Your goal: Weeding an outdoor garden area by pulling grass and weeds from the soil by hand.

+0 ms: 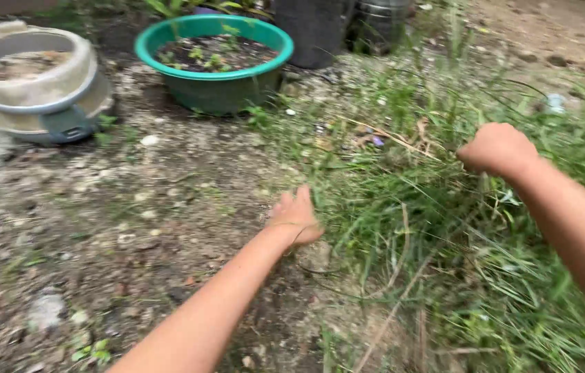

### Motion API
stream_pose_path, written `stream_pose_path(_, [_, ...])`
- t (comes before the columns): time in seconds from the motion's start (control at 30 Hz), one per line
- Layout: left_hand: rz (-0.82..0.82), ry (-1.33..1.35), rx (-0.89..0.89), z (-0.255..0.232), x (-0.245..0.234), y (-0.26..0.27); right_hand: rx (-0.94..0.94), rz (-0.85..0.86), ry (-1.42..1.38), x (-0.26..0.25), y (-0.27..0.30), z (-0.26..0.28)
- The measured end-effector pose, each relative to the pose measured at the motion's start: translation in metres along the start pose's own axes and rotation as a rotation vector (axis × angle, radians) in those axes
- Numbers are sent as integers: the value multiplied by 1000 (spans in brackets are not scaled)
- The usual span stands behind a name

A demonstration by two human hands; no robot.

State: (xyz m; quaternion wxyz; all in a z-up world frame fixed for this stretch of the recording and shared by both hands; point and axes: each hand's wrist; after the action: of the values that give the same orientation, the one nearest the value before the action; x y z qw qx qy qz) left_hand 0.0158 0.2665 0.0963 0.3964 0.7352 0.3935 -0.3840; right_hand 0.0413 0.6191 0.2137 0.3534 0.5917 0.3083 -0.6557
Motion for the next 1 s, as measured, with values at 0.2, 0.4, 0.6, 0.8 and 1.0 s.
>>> stream_pose_path(0.2, [-13, -287, -117, 166, -21, -24, -904, -346, -172, 70, 110, 138])
stream_pose_path(0.4, [-37, -222, -258, 328, -13, 21, -889, 283, -179, 133, 198, 294])
stream_pose_path(0.6, [-356, -123, -440, 376, 18, 162, -1101, 442, -299, 228, 273, 398])
stream_pose_path(0.8, [-399, -181, -621, 384, 47, 214, -1359, 450, -178, 242, 347, 464])
stream_pose_path(1.0, [-433, -98, -719, 389, 45, 243, -1469, 437, 171, 280, 370, 497])
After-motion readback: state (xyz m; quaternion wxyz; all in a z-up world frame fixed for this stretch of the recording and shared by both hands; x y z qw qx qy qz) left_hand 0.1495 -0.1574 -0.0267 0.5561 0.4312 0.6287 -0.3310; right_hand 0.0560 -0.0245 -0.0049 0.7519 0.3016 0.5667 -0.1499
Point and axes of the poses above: each hand's wrist, its own y-axis away from the middle knuckle, its own x-axis out of the palm, z = x × y, and after that the axes turned 7 degrees about -y, right-handed
